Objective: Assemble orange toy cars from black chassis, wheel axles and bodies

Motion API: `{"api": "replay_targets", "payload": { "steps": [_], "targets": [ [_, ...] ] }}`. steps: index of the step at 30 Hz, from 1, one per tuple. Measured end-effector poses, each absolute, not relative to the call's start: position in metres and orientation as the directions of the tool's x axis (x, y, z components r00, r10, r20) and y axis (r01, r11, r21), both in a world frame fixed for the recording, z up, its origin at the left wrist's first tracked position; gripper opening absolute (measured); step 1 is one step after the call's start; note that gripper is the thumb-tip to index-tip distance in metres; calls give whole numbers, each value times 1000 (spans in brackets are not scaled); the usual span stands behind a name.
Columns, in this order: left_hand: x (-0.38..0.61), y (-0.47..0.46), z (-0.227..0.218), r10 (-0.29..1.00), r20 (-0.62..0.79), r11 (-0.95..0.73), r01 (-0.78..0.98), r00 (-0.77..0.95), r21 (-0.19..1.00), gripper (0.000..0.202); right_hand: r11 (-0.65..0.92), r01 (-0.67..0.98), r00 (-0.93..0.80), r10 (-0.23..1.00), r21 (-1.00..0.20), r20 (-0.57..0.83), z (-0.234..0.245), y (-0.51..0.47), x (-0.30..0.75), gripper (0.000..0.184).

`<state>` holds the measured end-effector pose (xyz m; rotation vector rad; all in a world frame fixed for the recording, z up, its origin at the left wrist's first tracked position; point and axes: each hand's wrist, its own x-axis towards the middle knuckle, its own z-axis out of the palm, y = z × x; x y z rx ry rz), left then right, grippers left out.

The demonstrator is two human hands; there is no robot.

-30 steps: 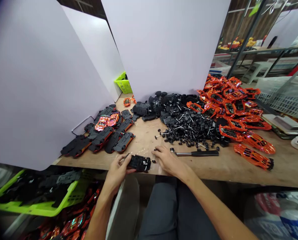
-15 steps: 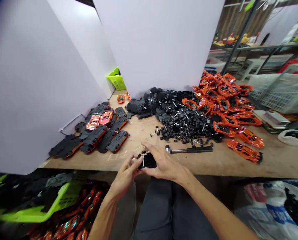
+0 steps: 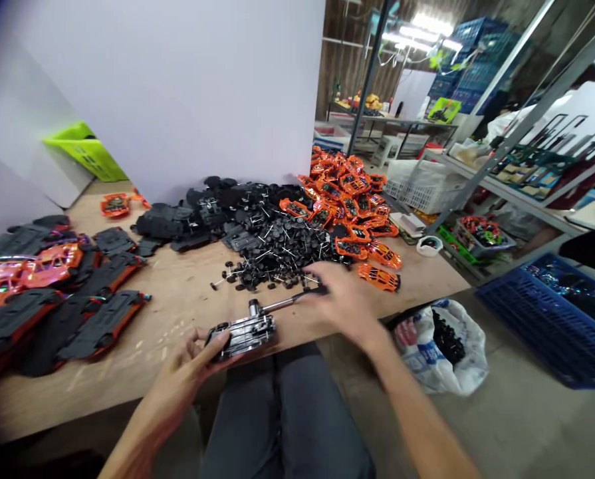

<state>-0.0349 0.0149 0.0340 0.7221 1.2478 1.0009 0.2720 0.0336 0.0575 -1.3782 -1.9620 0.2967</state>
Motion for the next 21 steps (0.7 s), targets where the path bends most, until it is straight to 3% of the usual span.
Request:
{"api": "replay_targets", "payload": {
  "steps": [1, 4, 7, 13, 17, 21],
  "targets": [
    [-41, 15, 33, 901, -433, 426, -231, 21, 875, 55, 309, 814, -78, 897, -491, 435, 55, 37, 309, 46],
    [-63, 17, 25, 882, -471, 459, -249, 14, 853, 51, 119, 937, -16, 954, -328, 301, 37, 45, 406, 56],
    [-77, 17, 16, 881, -472, 452, -226, -40, 863, 49, 104, 943, -24, 969, -318, 245, 24, 43, 446, 62],
    [-84, 15, 7, 899, -435, 431, -264, 48, 863, 52, 260, 845, -90, 931, -467, 355, 32, 33, 342, 53],
    [-85, 19, 5, 893, -441, 447, -304, 92, 842, 63, 509, 604, -449, 853, -613, 266, 32, 31, 206, 52],
    [-85, 16, 5, 892, -433, 450, -312, 128, 837, 67, 667, 504, -606, 726, -549, 326, 13, 38, 129, 60]
  ]
}}
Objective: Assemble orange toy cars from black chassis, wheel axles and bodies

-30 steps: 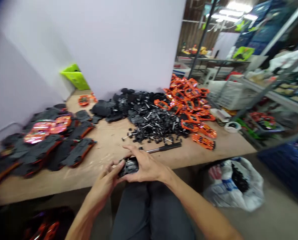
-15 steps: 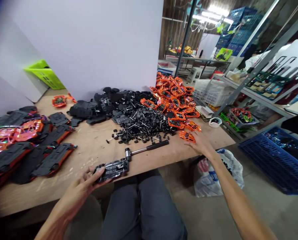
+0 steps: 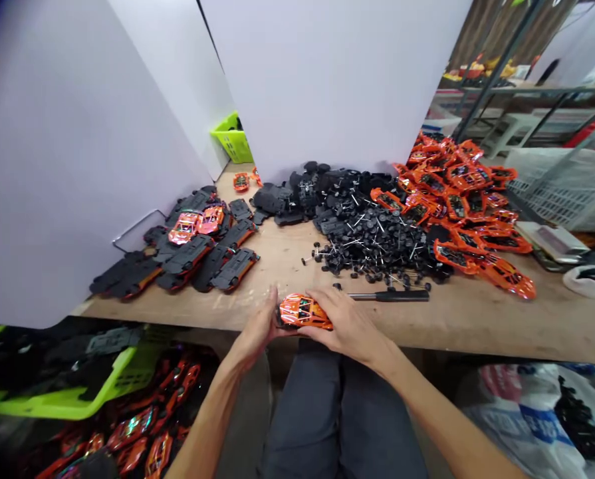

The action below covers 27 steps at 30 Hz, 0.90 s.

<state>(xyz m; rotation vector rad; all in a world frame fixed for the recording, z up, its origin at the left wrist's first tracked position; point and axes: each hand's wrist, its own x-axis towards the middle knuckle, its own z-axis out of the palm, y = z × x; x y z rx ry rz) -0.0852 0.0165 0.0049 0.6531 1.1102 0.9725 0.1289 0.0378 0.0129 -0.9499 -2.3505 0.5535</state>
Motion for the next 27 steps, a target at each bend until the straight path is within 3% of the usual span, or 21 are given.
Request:
{"api": "replay_targets", "payload": {
  "steps": [4, 11, 21, 24, 27],
  "targets": [
    [-85, 13, 3, 917, -387, 398, -269, 93, 877, 54, 693, 495, -663, 691, -524, 287, 3, 44, 121, 54],
    [-85, 14, 4, 910, -405, 413, -297, 93, 861, 57, 717, 501, -743, 643, -485, 184, 12, 51, 121, 48],
    [-78, 16, -7, 927, -368, 355, -143, -77, 924, 54, 739, 581, -708, 665, -340, 237, 7, 49, 107, 57],
    [-83, 8, 4, 947, -313, 300, -163, -63, 940, 53, 728, 555, -682, 675, -402, 281, 16, 40, 118, 70],
    [-86, -2, 11, 966, -254, 260, -209, 57, 943, 49, 552, 517, -472, 821, -654, 321, 17, 22, 139, 74]
  ]
}}
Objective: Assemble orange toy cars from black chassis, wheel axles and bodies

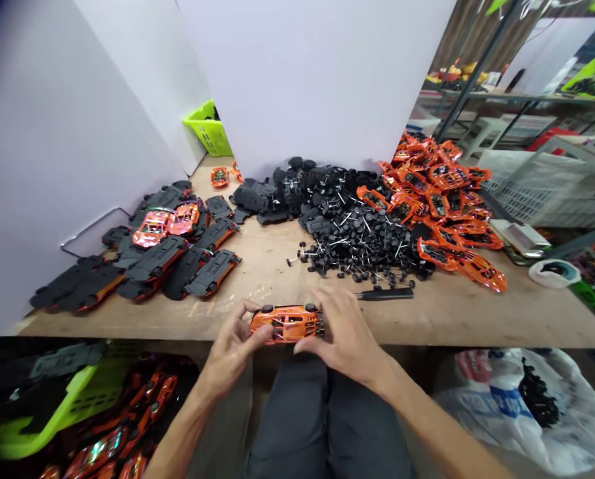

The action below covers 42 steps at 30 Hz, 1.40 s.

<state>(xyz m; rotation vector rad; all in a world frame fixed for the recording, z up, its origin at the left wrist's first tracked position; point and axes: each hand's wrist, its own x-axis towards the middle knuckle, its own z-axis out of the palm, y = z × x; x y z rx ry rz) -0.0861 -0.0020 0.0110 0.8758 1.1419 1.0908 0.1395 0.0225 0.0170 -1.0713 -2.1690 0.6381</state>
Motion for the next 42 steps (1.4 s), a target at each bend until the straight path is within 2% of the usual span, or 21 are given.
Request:
{"api": "replay_targets", "payload": {
  "steps": [3, 5, 8, 11, 15, 19, 22, 25, 27, 29, 32, 35, 38, 40, 42],
  "targets": [
    [-77, -6, 10, 969, -169, 201, -180, 178, 963, 43, 285, 339, -265, 943, -897, 200, 4, 6, 161, 44],
    [-64, -3, 7, 965, -112, 139, -100, 237, 985, 37, 188, 255, -238, 963, -948, 127, -7, 0, 174, 34],
    [-42, 1, 3, 954, -74, 69, 26, 290, 997, 34, 172, 283, -262, 960, -943, 97, -13, 1, 192, 32],
    [-27, 3, -2, 975, -30, 2, 128, 220, 992, 28, 213, 313, -321, 941, -926, 108, -8, 7, 204, 32],
    [-20, 1, -8, 985, -14, -16, 176, 172, 984, 24, 217, 265, -388, 916, -939, 102, -1, 15, 204, 28],
    [-24, 1, -4, 982, -4, -35, 200, 190, 979, 23, 160, 224, -339, 938, -961, 78, -2, 15, 196, 22],
    [-26, 6, 7, 951, 14, -106, 283, 308, 953, 27, 171, 222, -291, 951, -960, 102, -4, 13, 192, 20],
    [-19, 14, 16, 910, 42, -284, 547, 413, 788, 36, 196, 226, -279, 952, -954, 129, -5, 13, 191, 21],
    [-10, 17, 16, 903, 74, -379, 701, 424, 605, 26, 188, 232, -273, 954, -954, 121, -6, 13, 193, 27],
    [-2, 17, 12, 893, 109, -434, 768, 437, 471, 14, 176, 244, -246, 962, -954, 115, -10, 13, 196, 33],
    [3, 13, 5, 886, 149, -459, 788, 438, 411, 22, 211, 285, -140, 974, -935, 178, -16, 8, 195, 27],
    [-1, 7, 1, 903, 191, -428, 767, 385, 478, 25, 281, 310, -44, 958, -908, 282, -16, 1, 187, 18],
    [-10, 1, 5, 926, 243, -377, 662, 289, 648, 23, 343, 302, -81, 939, -890, 335, -4, -7, 180, 20],
    [-15, -3, 14, 957, 239, -289, 581, 164, 761, 30, 355, 274, -89, 935, -894, 344, 6, -10, 178, 35],
    [-19, -6, 25, 981, 194, -179, 501, 22, 847, 38, 335, 213, -52, 942, -918, 331, 12, -12, 179, 58]
  ]
}}
